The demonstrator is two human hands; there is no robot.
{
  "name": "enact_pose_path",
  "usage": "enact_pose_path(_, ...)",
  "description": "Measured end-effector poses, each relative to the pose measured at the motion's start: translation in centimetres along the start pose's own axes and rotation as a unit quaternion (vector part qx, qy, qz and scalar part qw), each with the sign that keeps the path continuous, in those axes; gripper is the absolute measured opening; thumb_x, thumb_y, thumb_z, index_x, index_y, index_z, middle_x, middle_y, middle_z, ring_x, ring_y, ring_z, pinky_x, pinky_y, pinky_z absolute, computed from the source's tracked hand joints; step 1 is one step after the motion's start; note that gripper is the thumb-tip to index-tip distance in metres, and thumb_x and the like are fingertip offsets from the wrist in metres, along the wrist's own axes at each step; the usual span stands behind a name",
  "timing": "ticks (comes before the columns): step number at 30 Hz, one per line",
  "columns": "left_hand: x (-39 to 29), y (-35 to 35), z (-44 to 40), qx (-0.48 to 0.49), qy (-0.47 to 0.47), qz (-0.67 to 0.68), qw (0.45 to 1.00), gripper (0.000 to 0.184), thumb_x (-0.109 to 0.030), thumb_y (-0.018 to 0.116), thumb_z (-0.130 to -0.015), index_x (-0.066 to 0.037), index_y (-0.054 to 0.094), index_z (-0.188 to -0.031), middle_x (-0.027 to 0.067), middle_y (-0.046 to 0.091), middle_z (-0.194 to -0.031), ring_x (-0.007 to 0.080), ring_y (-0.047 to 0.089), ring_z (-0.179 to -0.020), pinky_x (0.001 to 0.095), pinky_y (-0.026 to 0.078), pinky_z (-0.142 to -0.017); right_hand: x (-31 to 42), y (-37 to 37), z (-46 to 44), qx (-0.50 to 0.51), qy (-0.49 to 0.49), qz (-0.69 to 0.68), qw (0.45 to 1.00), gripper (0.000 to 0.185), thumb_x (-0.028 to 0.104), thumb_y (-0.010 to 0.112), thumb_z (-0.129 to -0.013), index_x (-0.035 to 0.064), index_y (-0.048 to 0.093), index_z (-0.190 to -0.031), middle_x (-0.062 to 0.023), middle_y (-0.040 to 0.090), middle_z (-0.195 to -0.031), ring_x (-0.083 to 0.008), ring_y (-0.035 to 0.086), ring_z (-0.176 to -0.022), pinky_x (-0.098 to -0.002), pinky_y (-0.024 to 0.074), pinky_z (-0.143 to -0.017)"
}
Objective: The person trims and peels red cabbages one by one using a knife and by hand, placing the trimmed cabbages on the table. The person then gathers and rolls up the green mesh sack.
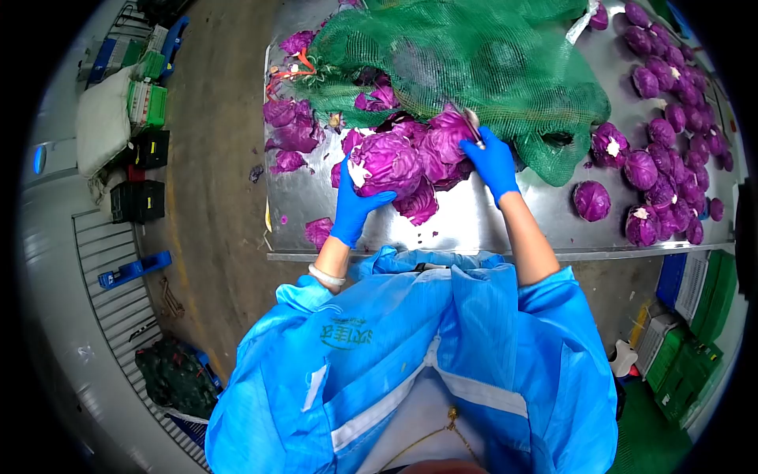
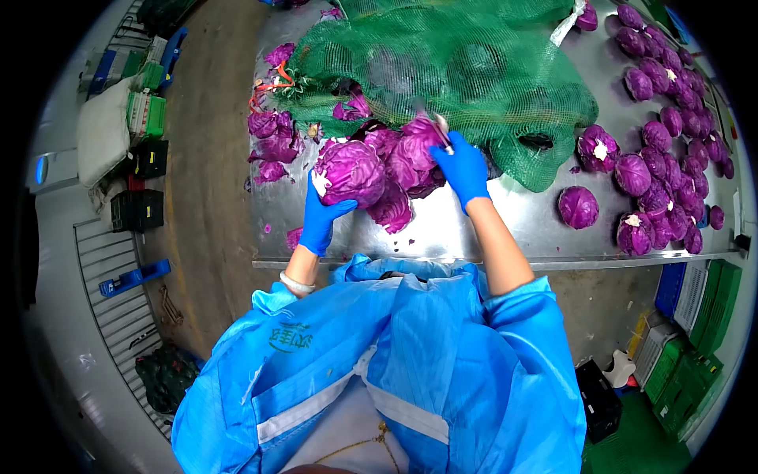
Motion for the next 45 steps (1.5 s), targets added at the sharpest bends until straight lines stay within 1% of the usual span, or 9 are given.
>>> enact_pose_path(5, -2.9, 1.0, -0.3, 0.035, 0.012, -0.077, 0.996, 0.102, -0.023, 0.09, -0.06, -0.004, 0.032, -0.143, 0.0137, 0.047, -0.136, 0.0252, 0.048, -0.124, 0.0387, 0.041, -0.105, 10.9, -0.3, 5.0, 0.09, -0.336, 0.005, 0.938, 0.072, 0.035, 0.08, -0.073, 0.0168, 0.05, -0.136, -0.0127, 0.049, -0.136, -0.0268, 0.052, -0.123, -0.0357, 0.0471, -0.096)
enact_pose_path(13, -1.9, 2.3, 0.8, 0.045, -0.205, 0.443, 0.872, 0.071, -0.016, 0.07, -0.079, -0.006, 0.037, -0.141, 0.0114, 0.049, -0.136, 0.0288, 0.049, -0.125, 0.0439, 0.043, -0.105, 5.6, -3.5, 2.7, -0.07, 0.036, -0.282, 0.956, 0.029, 0.014, 0.083, -0.072, 0.0058, 0.065, -0.094, -0.0032, 0.065, -0.099, -0.0126, 0.062, -0.09, -0.0291, 0.0514, -0.08)
enact_pose_path(17, -1.4, 1.4, 0.3, 0.101, -0.183, 0.422, 0.882, 0.072, -0.018, 0.07, -0.079, -0.005, 0.037, -0.141, 0.0122, 0.047, -0.139, 0.0295, 0.047, -0.128, 0.0465, 0.038, -0.11, 8.5, -3.2, 5.4, -0.048, -0.202, -0.201, 0.957, 0.038, 0.016, 0.083, -0.072, 0.0055, 0.064, -0.103, -0.0047, 0.066, -0.102, -0.0149, 0.063, -0.093, -0.0312, 0.0502, -0.086)
enact_pose_path(24, -5.5, 4.2, 1.0, 0.183, -0.273, 0.616, 0.716, 0.08, -0.032, 0.073, -0.076, -0.013, 0.035, -0.144, 0.0139, 0.046, -0.142, 0.0321, 0.047, -0.127, 0.0468, 0.035, -0.11, 9.6, -1.9, 5.2, -0.017, -0.067, -0.359, 0.931, 0.02, 0.01, 0.078, -0.077, 0.0012, 0.065, -0.09, -0.0014, 0.064, -0.083, -0.0096, 0.059, -0.08, -0.0256, 0.0494, -0.076)
enact_pose_path(26, -3.9, 3.6, 1.7, 0.176, 0.004, 0.026, 0.984, 0.079, -0.028, 0.072, -0.076, -0.015, 0.035, -0.145, 0.0139, 0.05, -0.138, 0.0304, 0.051, -0.124, 0.0462, 0.037, -0.107, 7.8, -3.4, 3.6, -0.06, -0.002, -0.286, 0.956, 0.018, 0.01, 0.076, -0.078, 0.0027, 0.065, -0.091, -0.0017, 0.064, -0.084, -0.0088, 0.059, -0.08, -0.0244, 0.0484, -0.074)
enact_pose_path(29, -2.9, 3.9, 1.1, 0.149, 0.01, -0.116, 0.982, 0.067, -0.018, 0.068, -0.076, -0.011, 0.042, -0.138, 0.0106, 0.061, -0.123, 0.0249, 0.06, -0.109, 0.0426, 0.048, -0.092, 8.6, -2.9, 4.9, -0.022, -0.126, -0.295, 0.947, 0.028, 0.014, 0.079, -0.076, 0.0047, 0.065, -0.1, -0.0015, 0.064, -0.088, -0.01, 0.059, -0.087, -0.0261, 0.0477, -0.078)
enact_pose_path(33, -3.5, 4.9, 1.2, 0.147, -0.062, 0.107, 0.981, 0.057, -0.026, 0.065, -0.081, -0.011, 0.045, -0.132, 0.012, 0.058, -0.123, 0.026, 0.062, -0.1, 0.0398, 0.052, -0.08, 11.6, -1.3, 6.5, 0.029, -0.227, -0.242, 0.943, 0.047, 0.02, 0.085, -0.069, 0.0065, 0.064, -0.108, -0.0043, 0.063, -0.099, -0.0152, 0.06, -0.095, -0.0307, 0.0474, -0.084)
enact_pose_path(39, -2.7, 5.3, 0.9, 0.2, -0.27, 0.605, 0.722, 0.061, -0.05, 0.046, -0.09, -0.014, 0.041, -0.139, 0.0171, 0.049, -0.136, 0.0282, 0.057, -0.106, 0.0366, 0.05, -0.077, 10.3, -4.3, 5.6, 0.007, -0.069, -0.596, 0.8, 0.02, 0.007, 0.075, -0.079, 0.0049, 0.064, -0.096, -0.0033, 0.067, -0.085, -0.0117, 0.062, -0.075, -0.0258, 0.0495, -0.064)
enact_pose_path(45, -5.7, 7.4, 0.9, 0.145, -0.298, 0.647, 0.687, 0.073, -0.063, 0.035, -0.091, -0.012, 0.038, -0.143, 0.0205, 0.045, -0.14, 0.0284, 0.056, -0.101, 0.031, 0.047, -0.07, 8.5, -3.4, 5.1, 0.021, -0.192, -0.303, 0.933, 0.079, 0.021, 0.087, -0.067, 0.0073, 0.05, -0.136, -0.0058, 0.056, -0.132, -0.0176, 0.05, -0.122, -0.0338, 0.041, -0.102)
Point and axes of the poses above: each hand's wrist, its own z-axis away from the middle knuckle, its own y-axis out of the palm, x = y × z, the point moved 2 cm from there along -z, towards the middle knuckle
